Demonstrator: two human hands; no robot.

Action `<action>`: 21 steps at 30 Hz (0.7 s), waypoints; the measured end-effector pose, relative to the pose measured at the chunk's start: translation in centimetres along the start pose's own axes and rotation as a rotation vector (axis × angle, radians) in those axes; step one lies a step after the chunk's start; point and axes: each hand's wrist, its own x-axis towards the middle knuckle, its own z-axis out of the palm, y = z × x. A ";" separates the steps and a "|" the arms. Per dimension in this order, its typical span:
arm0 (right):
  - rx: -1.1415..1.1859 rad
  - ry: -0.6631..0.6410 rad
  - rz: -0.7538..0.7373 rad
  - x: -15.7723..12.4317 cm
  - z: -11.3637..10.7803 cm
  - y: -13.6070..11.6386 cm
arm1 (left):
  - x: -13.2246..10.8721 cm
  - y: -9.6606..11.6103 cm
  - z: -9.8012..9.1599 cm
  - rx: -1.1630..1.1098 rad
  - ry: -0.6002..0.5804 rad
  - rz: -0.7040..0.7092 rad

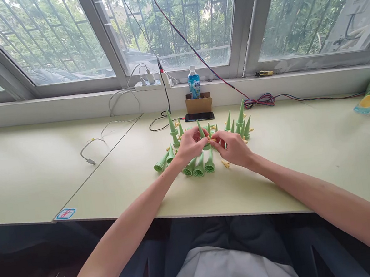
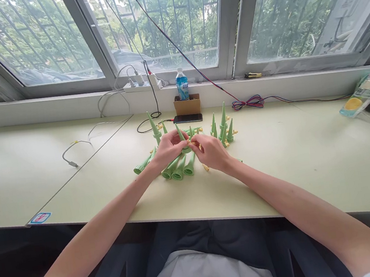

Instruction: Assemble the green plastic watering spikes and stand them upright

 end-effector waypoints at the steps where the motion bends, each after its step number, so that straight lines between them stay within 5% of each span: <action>1: -0.003 -0.002 -0.002 0.0 0.0 0.1 | 0.0 0.0 0.0 0.005 0.002 0.004; 15: -0.071 -0.100 0.138 0.0 -0.4 0.0 | 0.0 0.2 0.0 0.037 0.007 -0.026; 21: -0.020 -0.072 0.078 0.0 -0.3 -0.1 | 0.2 -0.3 -0.1 0.027 0.048 -0.024</action>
